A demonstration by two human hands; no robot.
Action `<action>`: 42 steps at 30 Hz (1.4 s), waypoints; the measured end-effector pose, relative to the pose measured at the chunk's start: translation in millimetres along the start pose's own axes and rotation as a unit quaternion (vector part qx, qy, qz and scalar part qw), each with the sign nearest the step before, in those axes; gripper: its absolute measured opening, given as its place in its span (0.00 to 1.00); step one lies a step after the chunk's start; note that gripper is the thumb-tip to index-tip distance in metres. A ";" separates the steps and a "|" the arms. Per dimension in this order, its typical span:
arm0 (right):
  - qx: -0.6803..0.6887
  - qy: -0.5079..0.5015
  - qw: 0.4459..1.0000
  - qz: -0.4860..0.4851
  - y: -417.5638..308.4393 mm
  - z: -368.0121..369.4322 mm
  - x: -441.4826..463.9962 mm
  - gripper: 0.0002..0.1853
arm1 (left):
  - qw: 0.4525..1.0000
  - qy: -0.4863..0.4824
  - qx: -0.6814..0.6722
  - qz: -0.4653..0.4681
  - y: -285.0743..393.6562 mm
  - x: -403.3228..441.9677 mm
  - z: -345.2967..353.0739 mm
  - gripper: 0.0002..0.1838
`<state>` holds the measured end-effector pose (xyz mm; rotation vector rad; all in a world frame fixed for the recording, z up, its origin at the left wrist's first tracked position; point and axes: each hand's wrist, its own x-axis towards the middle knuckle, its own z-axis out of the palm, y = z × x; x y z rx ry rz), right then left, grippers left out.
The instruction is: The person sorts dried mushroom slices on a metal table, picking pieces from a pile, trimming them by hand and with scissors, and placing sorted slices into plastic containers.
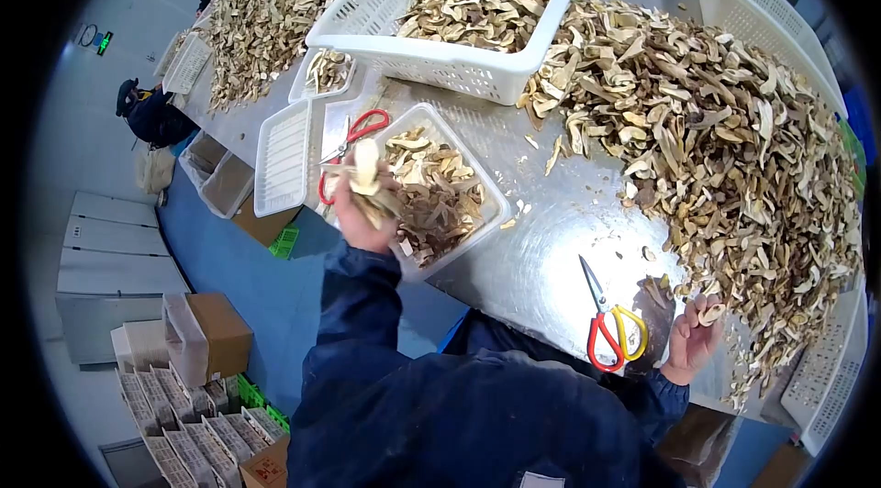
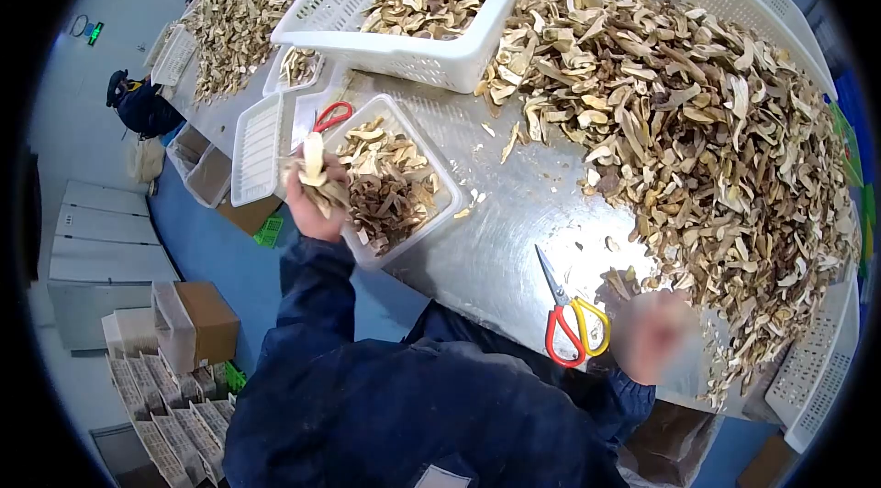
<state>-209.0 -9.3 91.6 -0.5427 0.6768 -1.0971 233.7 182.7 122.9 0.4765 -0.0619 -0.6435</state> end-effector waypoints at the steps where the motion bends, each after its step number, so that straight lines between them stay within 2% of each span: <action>1: -0.001 -0.008 1.000 0.003 -1.0 1.2 -0.6 0.04 | 0.989 0.022 0.127 0.072 7.1 4.4 -6.1 0.20; 3: 0.165 -0.171 0.969 0.068 -3.9 5.0 3.7 0.04 | 0.919 0.053 0.345 0.181 10.3 17.3 -28.7 0.17; 5: 0.234 -0.126 0.958 0.106 -5.8 6.7 1.2 0.03 | 0.823 0.046 0.524 0.217 9.6 30.4 -52.8 0.16; 6: 0.266 -0.101 0.950 0.125 -7.5 6.5 -0.9 0.03 | 0.769 0.019 0.615 0.173 12.4 29.6 -48.3 0.23; 8: 0.063 -0.005 0.997 0.036 -8.2 -2.7 -1.3 0.04 | 0.648 -0.026 0.744 0.162 9.9 31.0 -38.6 0.27; 10: -0.053 0.073 0.996 -0.005 -11.4 -2.7 -3.4 0.06 | 0.600 -0.061 0.781 0.160 14.4 29.0 -30.2 0.29; 11: -0.062 0.100 0.993 -0.002 -13.4 -2.3 -3.4 0.06 | 0.574 -0.078 0.799 0.161 17.6 27.7 -24.9 0.30; 14: -0.040 0.117 0.992 -0.025 -6.9 11.7 -4.3 0.06 | 0.556 -0.133 0.798 0.188 25.4 16.6 1.6 0.33; 15: -0.033 0.117 0.992 -0.028 -4.1 16.3 -4.4 0.05 | 0.538 -0.159 0.801 0.209 22.4 13.8 3.1 0.29; 17: -0.028 0.119 0.992 -0.023 -0.4 24.2 -3.8 0.06 | 0.458 -0.181 0.847 0.199 7.8 3.1 14.6 0.23; 18: -0.018 0.084 0.996 -0.018 -0.3 24.4 -3.4 0.05 | 0.416 -0.192 0.867 0.194 -1.6 -1.6 19.6 0.21; 19: -0.009 0.050 0.999 -0.012 -0.3 24.6 -2.9 0.05 | 0.396 -0.174 0.878 0.204 -11.6 -6.1 21.4 0.14; 20: 0.000 0.015 1.000 -0.006 -0.2 24.5 -2.3 0.06 | 0.355 -0.162 0.895 0.216 -18.9 -9.9 21.0 0.13; 22: -0.001 0.062 0.998 -0.004 -3.0 36.8 -6.8 0.07 | 0.268 -0.142 0.922 0.241 -30.8 -12.9 16.7 0.11; 23: -0.003 0.102 0.995 -0.009 -4.5 46.3 -10.2 0.08 | 0.259 -0.138 0.924 0.246 -34.7 -11.2 10.8 0.09; 24: -0.006 0.141 0.990 -0.012 -6.0 55.8 -13.6 0.10 | 0.260 -0.140 0.923 0.246 -36.9 -10.4 7.0 0.09; 26: 0.006 0.134 0.991 -0.018 -4.6 52.0 -14.5 0.12 | 0.261 -0.142 0.922 0.247 -38.7 -10.1 2.4 0.09; 29: -0.018 0.143 0.989 -0.013 -7.6 58.9 -17.1 0.14 | 0.333 -0.140 0.902 0.237 -35.9 -9.3 3.3 0.10; 32: -0.035 0.156 0.987 -0.002 -10.3 64.7 -18.2 0.16 | 0.501 -0.162 0.819 0.227 -29.5 -1.3 -1.5 0.11; 33: -0.038 0.162 0.986 0.001 -10.4 65.3 -18.3 0.17 | 0.532 -0.173 0.804 0.201 -25.3 -2.2 6.9 0.10; 34: -0.038 0.173 0.984 0.001 -10.5 65.2 -17.9 0.18 | 0.623 -0.150 0.755 0.140 -22.7 -4.7 15.8 0.09; 36: -0.002 0.085 0.996 0.018 -8.1 40.2 -13.7 0.11 | 0.776 -0.099 0.623 0.012 -18.9 -8.0 28.8 0.09; 37: 0.033 -0.014 0.999 0.034 -4.8 -4.4 -7.6 0.09 | 0.810 -0.116 0.574 -0.005 -19.6 -1.3 17.3 0.08; 39: 0.104 -0.142 0.983 0.054 -2.2 -25.1 -5.3 0.14 | 0.883 -0.101 0.432 -0.156 -14.5 -9.7 37.1 0.09; 40: 0.139 -0.170 0.974 0.056 -1.2 -16.8 -5.9 0.14 | 0.902 -0.092 0.352 -0.231 -13.8 -14.5 45.4 0.10; 41: 0.174 -0.197 0.963 0.058 -1.2 -10.4 -6.8 0.14 | 0.920 -0.105 0.279 -0.256 -18.6 -18.1 48.0 0.13; 42: 0.178 -0.193 0.963 0.058 -0.9 -10.9 -8.1 0.14 | 0.920 -0.109 0.266 -0.266 -25.6 -21.3 49.8 0.14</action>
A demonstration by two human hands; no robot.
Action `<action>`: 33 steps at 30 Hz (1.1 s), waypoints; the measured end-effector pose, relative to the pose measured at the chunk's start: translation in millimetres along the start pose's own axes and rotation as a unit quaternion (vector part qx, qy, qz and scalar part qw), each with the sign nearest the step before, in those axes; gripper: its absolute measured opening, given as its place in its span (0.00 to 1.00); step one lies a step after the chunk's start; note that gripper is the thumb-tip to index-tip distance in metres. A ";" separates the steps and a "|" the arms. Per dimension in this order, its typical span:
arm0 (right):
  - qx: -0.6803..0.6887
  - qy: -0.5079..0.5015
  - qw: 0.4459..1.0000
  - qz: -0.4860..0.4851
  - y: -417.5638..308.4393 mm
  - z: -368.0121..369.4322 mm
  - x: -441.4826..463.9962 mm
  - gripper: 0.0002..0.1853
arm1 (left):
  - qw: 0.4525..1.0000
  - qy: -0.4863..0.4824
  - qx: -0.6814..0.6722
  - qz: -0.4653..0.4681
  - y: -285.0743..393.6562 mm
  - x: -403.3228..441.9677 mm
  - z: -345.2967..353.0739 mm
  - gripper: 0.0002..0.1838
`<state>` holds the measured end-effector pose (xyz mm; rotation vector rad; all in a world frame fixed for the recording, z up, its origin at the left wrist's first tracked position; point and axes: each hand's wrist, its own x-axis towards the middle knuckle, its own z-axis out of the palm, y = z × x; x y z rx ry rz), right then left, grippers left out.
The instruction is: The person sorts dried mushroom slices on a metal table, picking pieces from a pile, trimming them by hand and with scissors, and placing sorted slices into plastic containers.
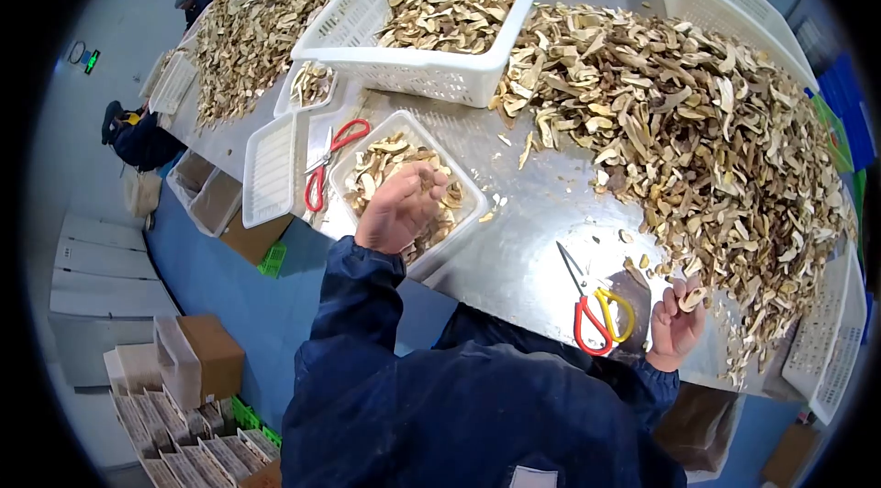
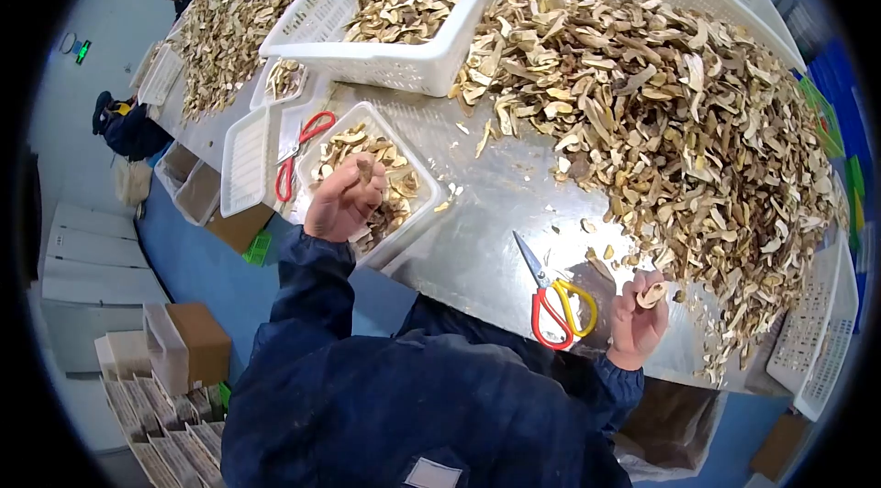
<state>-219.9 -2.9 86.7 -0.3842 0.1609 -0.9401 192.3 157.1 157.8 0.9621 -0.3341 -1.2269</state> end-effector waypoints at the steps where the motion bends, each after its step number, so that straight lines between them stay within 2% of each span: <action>1: 0.003 0.004 1.000 -0.003 0.0 -0.9 -1.6 0.15 | 1.000 -0.012 -0.012 -0.007 -6.6 3.0 6.8 0.14; 2: 0.006 0.007 1.000 -0.005 -1.1 -1.4 -2.8 0.15 | 0.999 -0.023 -0.026 -0.012 -13.8 7.4 15.3 0.15; 3: 0.014 -0.001 1.000 -0.003 0.1 3.5 -2.9 0.14 | 0.999 -0.038 0.010 -0.031 -18.5 11.2 31.5 0.11; 4: 0.017 -0.005 1.000 -0.007 0.0 6.2 -3.8 0.13 | 0.993 -0.107 0.015 -0.056 -41.1 27.9 26.0 0.10; 5: 0.022 -0.011 1.000 -0.007 1.9 8.6 -4.7 0.13 | 0.986 -0.034 0.142 -0.087 -57.0 30.8 52.4 0.09; 6: 0.028 -0.018 0.999 -0.006 3.5 10.8 -5.0 0.13 | 0.962 -0.045 0.254 -0.089 -72.2 32.8 74.9 0.11; 7: 0.019 -0.009 1.000 -0.009 3.9 13.5 -6.0 0.12 | 0.974 -0.128 0.181 -0.052 -102.5 38.3 77.8 0.10; 8: 0.014 -0.009 1.000 -0.008 4.9 15.4 -8.0 0.12 | 0.947 -0.175 0.259 -0.074 -122.2 45.8 87.9 0.18; 9: 0.006 -0.010 1.000 -0.006 4.6 16.5 -9.2 0.12 | 0.900 -0.177 0.393 0.070 -134.0 39.7 100.0 0.23; 10: -0.003 -0.014 1.000 -0.003 2.5 17.5 -8.1 0.12 | 0.816 -0.168 0.511 0.211 -132.4 32.4 113.6 0.30; 12: 0.001 -0.031 0.999 -0.012 -1.5 14.4 -11.2 0.13 | 0.685 -0.102 0.650 0.314 -97.2 14.1 104.9 0.38; 13: 0.005 -0.029 0.999 -0.017 -4.1 13.2 -12.7 0.13 | 0.735 -0.074 0.612 0.283 -74.8 4.5 84.5 0.37; 14: 0.010 -0.026 0.999 -0.024 -6.4 11.3 -13.4 0.13 | 0.848 0.037 0.490 0.196 -60.4 -8.7 67.0 0.36; 15: 0.007 -0.007 1.000 -0.026 -8.6 7.9 -13.5 0.13 | 0.727 0.099 0.576 0.361 -55.2 -13.7 18.1 0.33; 16: 0.004 -0.009 1.000 -0.020 -8.6 6.0 -9.8 0.12 | 0.690 0.248 0.616 0.289 -40.2 -26.9 1.1 0.26; 18: -0.003 -0.013 1.000 -0.013 -6.7 3.7 -4.2 0.12 | 0.564 0.386 0.680 0.266 -33.8 -56.1 -47.0 0.25; 19: 0.009 -0.007 1.000 -0.007 -4.0 2.0 -1.0 0.13 | 0.554 0.435 0.673 0.225 -49.2 -68.0 -88.5 0.26; 20: 0.012 -0.005 1.000 0.000 -0.7 4.2 1.4 0.13 | 0.609 0.454 0.644 0.090 -53.1 -77.3 -104.5 0.24; 21: 0.012 -0.006 1.000 0.002 2.0 6.6 6.0 0.13 | 0.702 0.421 0.574 0.037 -65.6 -82.0 -134.3 0.22; 22: 0.011 -0.008 1.000 0.003 3.9 9.7 9.3 0.13 | 0.815 0.423 0.395 -0.038 -69.5 -80.8 -126.8 0.20; 23: 0.017 -0.001 1.000 0.011 4.4 11.6 10.6 0.13 | 0.848 0.387 0.356 -0.059 -76.2 -81.2 -128.6 0.19; 24: 0.013 -0.006 1.000 0.017 5.1 13.1 12.7 0.13 | 0.857 0.359 0.368 -0.045 -75.8 -80.1 -125.2 0.18; 26: 0.004 -0.008 1.000 0.024 8.2 19.6 13.2 0.13 | 0.914 0.320 0.249 0.000 -82.5 -80.6 -146.9 0.15; 28: 0.002 -0.006 0.999 0.041 11.5 21.9 12.3 0.14 | 0.946 0.292 0.137 0.038 -66.4 -89.2 -134.7 0.15; 29: -0.001 -0.001 0.999 0.046 13.4 19.8 11.0 0.13 | 0.956 0.276 0.081 0.055 -57.0 -95.8 -128.5 0.15; 33: 0.008 0.006 0.997 0.081 15.7 13.9 8.5 0.14 | 0.960 0.261 0.047 0.092 -26.5 -129.3 -129.9 0.15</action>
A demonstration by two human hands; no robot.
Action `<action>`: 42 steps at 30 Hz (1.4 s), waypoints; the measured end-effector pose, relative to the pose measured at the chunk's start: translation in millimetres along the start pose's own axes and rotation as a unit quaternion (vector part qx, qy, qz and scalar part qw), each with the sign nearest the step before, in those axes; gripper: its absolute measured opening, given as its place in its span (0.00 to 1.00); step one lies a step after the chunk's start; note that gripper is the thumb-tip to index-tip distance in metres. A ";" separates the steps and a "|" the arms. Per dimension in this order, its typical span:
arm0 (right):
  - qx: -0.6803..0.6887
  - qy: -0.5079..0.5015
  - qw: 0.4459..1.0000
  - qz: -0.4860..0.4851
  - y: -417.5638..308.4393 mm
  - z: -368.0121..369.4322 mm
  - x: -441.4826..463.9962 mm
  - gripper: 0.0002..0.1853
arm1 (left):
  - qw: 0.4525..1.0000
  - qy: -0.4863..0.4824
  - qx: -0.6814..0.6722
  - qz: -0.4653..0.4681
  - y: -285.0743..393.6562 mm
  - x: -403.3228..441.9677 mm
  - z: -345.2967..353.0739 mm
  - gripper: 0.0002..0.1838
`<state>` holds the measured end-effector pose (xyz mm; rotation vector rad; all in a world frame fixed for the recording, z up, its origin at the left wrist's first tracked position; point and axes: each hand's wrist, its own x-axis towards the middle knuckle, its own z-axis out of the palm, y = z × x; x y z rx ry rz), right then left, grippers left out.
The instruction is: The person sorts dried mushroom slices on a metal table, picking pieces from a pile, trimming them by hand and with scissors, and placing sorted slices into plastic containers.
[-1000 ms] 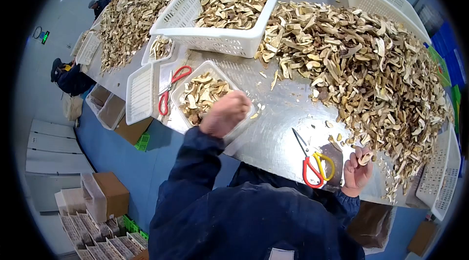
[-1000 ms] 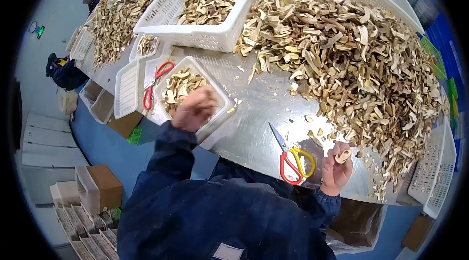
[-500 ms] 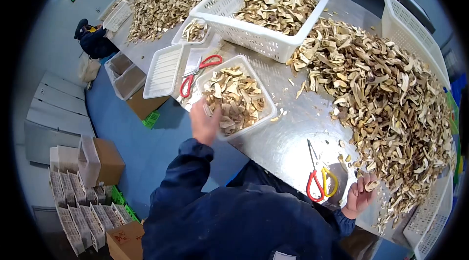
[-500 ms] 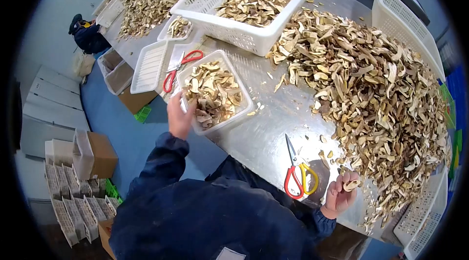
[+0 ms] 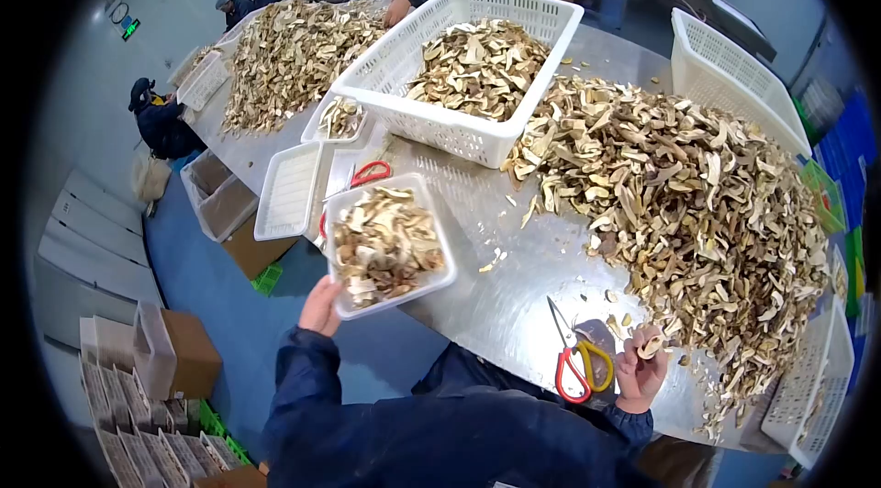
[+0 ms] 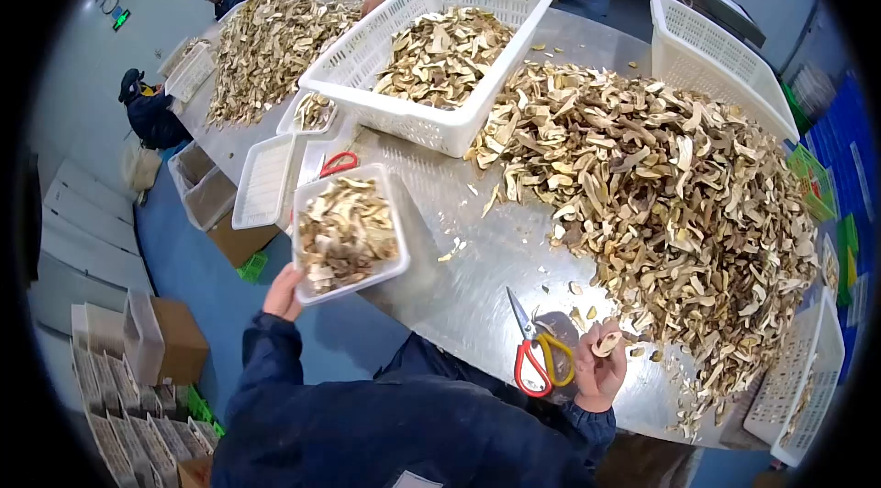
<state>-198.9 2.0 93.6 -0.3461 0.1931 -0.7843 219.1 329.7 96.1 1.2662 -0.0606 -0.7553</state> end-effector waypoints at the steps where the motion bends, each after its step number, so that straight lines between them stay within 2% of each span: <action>1: -0.001 -0.001 1.000 0.001 -0.1 -0.7 0.6 0.14 | 1.000 -0.012 -0.004 0.013 15.9 -7.3 2.6 0.15; 4: -0.012 0.002 1.000 -0.003 -2.0 1.4 1.2 0.14 | 0.994 -0.032 0.018 0.101 72.9 -19.9 8.7 0.19; 5: -0.015 0.001 1.000 -0.007 -2.8 1.8 0.9 0.14 | 0.991 -0.039 0.004 0.125 99.5 -27.2 29.6 0.20; 6: -0.018 0.001 1.000 -0.011 -3.4 2.0 -0.2 0.14 | 0.988 -0.011 -0.016 0.155 117.6 -21.1 28.3 0.22; 7: -0.022 0.002 1.000 -0.016 -4.0 2.9 -0.6 0.14 | 0.987 -0.036 -0.006 0.158 141.7 -14.1 28.1 0.21; 8: -0.034 0.004 0.999 -0.019 -4.7 7.5 -0.9 0.12 | 0.957 -0.070 0.104 0.260 160.0 -16.7 45.9 0.21; 9: -0.028 0.013 0.999 -0.024 -4.3 7.5 -2.2 0.12 | 0.978 -0.031 0.024 0.206 186.9 -3.4 52.6 0.19; 10: -0.022 0.022 0.999 -0.030 -3.3 6.1 -5.1 0.12 | 0.977 -0.050 0.015 0.207 205.8 14.6 51.0 0.17; 12: -0.025 0.022 0.998 -0.045 -3.5 2.5 -9.9 0.11 | 0.973 0.008 0.028 0.227 238.3 55.7 38.1 0.08; 13: -0.022 0.019 0.999 -0.043 -3.0 2.2 -11.1 0.11 | 0.969 0.017 0.012 0.248 243.4 60.9 65.3 0.07; 15: -0.020 0.027 0.998 -0.058 -6.2 0.9 -21.0 0.10 | 0.976 -0.123 0.016 0.180 262.6 106.1 46.0 0.10; 16: -0.008 0.039 0.997 -0.066 -7.0 -6.9 -26.5 0.10 | 0.964 -0.095 0.078 0.236 259.7 117.6 56.9 0.11; 17: -0.016 0.076 0.995 -0.068 -8.7 0.2 -29.2 0.08 | 0.973 -0.111 0.049 0.195 261.9 135.0 68.6 0.14; 18: 0.019 0.068 0.997 -0.010 -13.1 -17.5 -36.5 0.07 | 0.980 -0.124 0.020 0.153 263.9 153.1 81.5 0.16; 19: -0.088 0.044 0.994 -0.048 -19.8 -3.4 -33.2 0.07 | 0.978 -0.163 0.031 0.129 254.0 138.9 132.3 0.17; 20: -0.190 0.167 0.967 -0.028 -22.5 1.8 -33.1 0.06 | 0.969 -0.208 0.071 0.117 258.6 176.8 119.5 0.18; 21: -0.281 0.146 0.949 0.009 -30.7 -9.2 -28.5 0.07 | 0.954 -0.291 0.058 0.048 254.9 181.3 153.9 0.19; 22: -0.347 0.177 0.921 -0.017 -34.5 -9.2 -26.8 0.09 | 0.964 -0.257 0.040 0.053 231.8 149.9 215.2 0.19; 23: -0.407 0.207 0.889 -0.027 -36.2 -12.4 -23.6 0.11 | 0.954 -0.298 0.022 0.036 227.0 183.7 221.4 0.20; 24: -0.557 0.245 0.780 -0.146 -36.8 -21.9 -20.3 0.14 | 0.941 -0.337 0.005 0.017 222.6 215.4 227.7 0.20; 25: -0.685 0.274 0.630 -0.243 -38.5 -26.5 -15.3 0.18 | 0.937 -0.347 0.041 0.033 209.0 217.9 255.1 0.21; 26: -0.690 0.269 0.603 -0.295 -47.3 -19.6 -11.7 0.20 | 0.930 -0.355 0.076 0.050 195.8 220.7 281.2 0.23; 27: -0.696 0.259 0.576 -0.342 -60.7 -7.1 -9.9 0.22 | 0.897 -0.432 0.094 0.028 180.2 230.6 297.5 0.25; 28: -0.639 0.214 0.671 -0.308 -74.2 13.6 -10.2 0.23 | 0.907 -0.410 0.080 0.048 154.5 197.2 330.9 0.26; 30: -0.498 0.103 0.833 -0.220 -102.7 59.1 -14.8 0.23 | 0.918 -0.395 -0.009 0.009 94.5 131.3 392.9 0.29; 31: -0.479 0.090 0.844 -0.225 -114.9 68.8 -15.4 0.25 | 0.879 -0.475 0.023 0.021 76.4 102.2 413.3 0.27; 33: -0.439 0.030 0.871 -0.217 -133.7 84.3 -6.9 0.27 | 0.879 -0.473 0.060 0.005 41.2 59.8 440.6 0.19; 34: -0.423 0.026 0.880 -0.216 -142.9 90.1 -4.2 0.27 | 0.852 -0.520 0.047 -0.037 27.2 55.3 452.0 0.16; 35: -0.408 0.023 0.887 -0.214 -152.7 93.6 -6.0 0.27 | 0.862 -0.498 0.033 -0.093 13.2 46.7 462.7 0.14; 36: -0.398 0.048 0.894 -0.199 -160.0 99.7 -6.7 0.26 | 0.857 -0.511 0.018 -0.066 0.1 36.4 470.8 0.15; 37: -0.390 0.082 0.897 -0.190 -167.2 101.3 -10.6 0.25 | 0.840 -0.536 0.021 -0.083 -7.3 28.0 478.5 0.16; 38: -0.363 0.072 0.910 -0.186 -173.0 97.5 -15.1 0.23 | 0.827 -0.553 0.012 -0.099 -14.9 20.5 487.1 0.16; 39: -0.337 0.065 0.921 -0.182 -178.9 94.4 -18.1 0.21 | 0.842 -0.528 0.018 -0.109 -4.5 -19.7 498.5 0.15; 41: -0.387 0.130 0.892 -0.195 -184.0 93.1 -22.1 0.19 | 0.831 -0.547 0.034 -0.092 -29.9 14.0 496.4 0.15; 42: -0.389 0.123 0.892 -0.197 -187.3 87.0 -22.5 0.19 | 0.833 -0.544 0.042 -0.095 -30.3 6.7 498.3 0.14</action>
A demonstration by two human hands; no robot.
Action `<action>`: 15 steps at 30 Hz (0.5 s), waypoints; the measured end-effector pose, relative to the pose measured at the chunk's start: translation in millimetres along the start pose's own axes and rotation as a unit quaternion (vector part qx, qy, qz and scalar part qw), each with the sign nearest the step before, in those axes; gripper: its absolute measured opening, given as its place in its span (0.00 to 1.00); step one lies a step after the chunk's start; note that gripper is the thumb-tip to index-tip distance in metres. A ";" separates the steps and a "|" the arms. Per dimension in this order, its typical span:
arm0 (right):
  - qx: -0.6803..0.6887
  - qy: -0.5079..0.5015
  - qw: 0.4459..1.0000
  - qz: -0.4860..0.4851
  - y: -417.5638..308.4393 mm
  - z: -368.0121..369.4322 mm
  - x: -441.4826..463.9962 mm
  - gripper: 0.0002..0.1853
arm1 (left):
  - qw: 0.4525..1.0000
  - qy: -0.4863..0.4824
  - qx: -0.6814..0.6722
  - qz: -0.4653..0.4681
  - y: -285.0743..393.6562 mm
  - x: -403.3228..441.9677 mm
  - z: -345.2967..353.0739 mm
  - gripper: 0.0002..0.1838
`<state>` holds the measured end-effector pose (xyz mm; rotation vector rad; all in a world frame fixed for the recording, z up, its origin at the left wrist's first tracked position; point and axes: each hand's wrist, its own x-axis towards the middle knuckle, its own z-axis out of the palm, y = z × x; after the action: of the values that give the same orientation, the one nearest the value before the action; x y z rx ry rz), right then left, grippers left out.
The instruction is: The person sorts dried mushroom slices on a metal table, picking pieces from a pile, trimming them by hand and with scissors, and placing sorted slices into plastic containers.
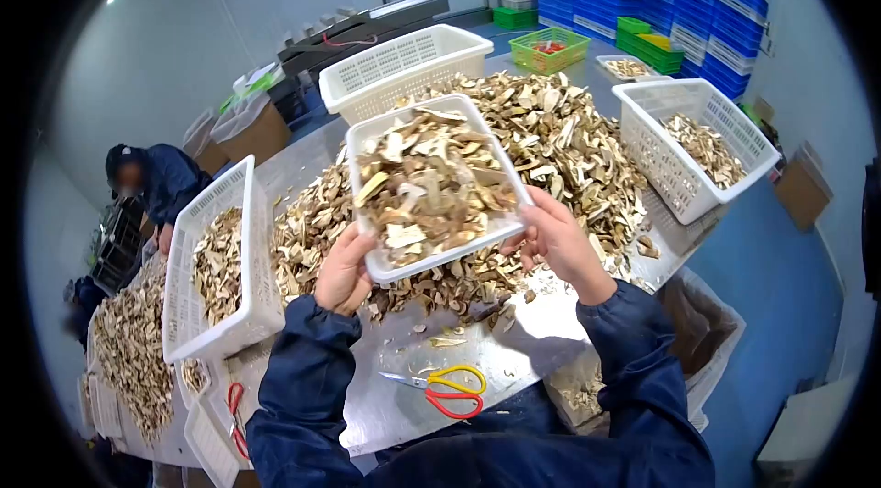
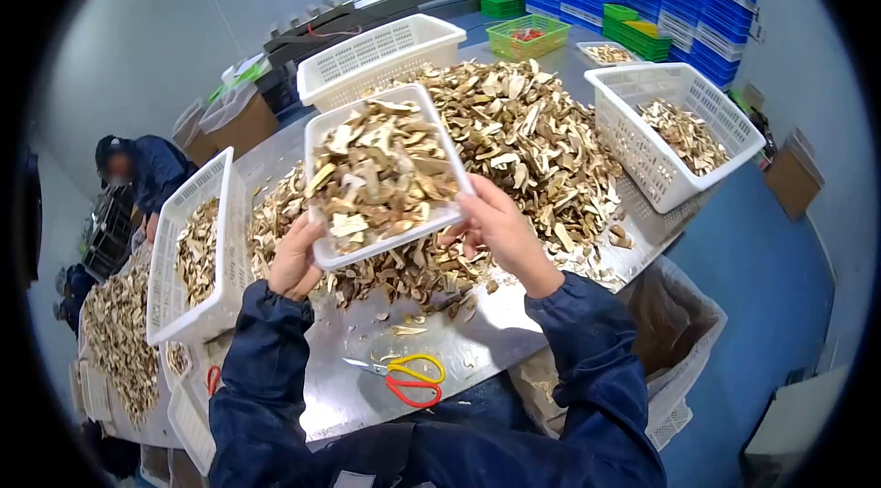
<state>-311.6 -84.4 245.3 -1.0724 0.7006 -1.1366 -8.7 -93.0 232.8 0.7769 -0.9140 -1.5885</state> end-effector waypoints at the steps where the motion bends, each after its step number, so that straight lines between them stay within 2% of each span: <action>1: 0.015 0.009 1.000 0.010 -1.3 -2.2 -0.1 0.20 | 1.000 0.003 0.005 -0.007 -0.8 0.7 8.2 0.14; 2: 0.030 0.025 0.999 0.008 0.8 -5.7 1.3 0.19 | 1.000 -0.021 0.005 -0.017 -7.3 7.0 -3.1 0.13; 4: 0.067 0.066 0.995 -0.015 7.8 -17.1 4.9 0.19 | 1.000 -0.007 0.014 -0.015 -5.7 7.3 19.3 0.12; 5: 0.061 0.048 0.997 -0.014 3.9 -26.7 4.9 0.19 | 1.000 -0.009 0.021 -0.016 -4.1 8.7 28.7 0.12; 7: 0.093 0.070 0.993 -0.037 -5.4 -42.0 6.4 0.18 | 0.998 -0.057 0.010 -0.015 -2.4 14.0 40.4 0.13; 9: 0.127 0.071 0.986 -0.076 -18.5 -66.0 4.5 0.11 | 0.994 -0.109 0.020 -0.019 -2.9 15.7 41.2 0.17; 10: 0.144 0.068 0.983 -0.092 -23.1 -86.6 5.6 0.10 | 0.997 -0.043 0.059 -0.041 1.2 7.9 58.0 0.16; 11: 0.160 0.065 0.979 -0.112 -30.6 -108.4 6.9 0.09 | 0.994 -0.069 0.067 -0.044 -2.0 5.1 55.9 0.16; 14: 0.211 0.187 0.947 -0.152 -70.7 -159.2 8.5 0.12 | 0.987 -0.079 0.118 -0.074 -11.0 -10.5 31.8 0.19; 15: 0.217 0.231 0.930 -0.186 -82.2 -176.4 11.1 0.14 | 0.988 -0.052 0.133 -0.067 -13.4 -18.3 20.0 0.18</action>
<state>-493.3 -153.7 258.7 -0.5676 0.5747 -1.8117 -28.7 -70.3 231.3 0.9646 -1.1870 -1.6554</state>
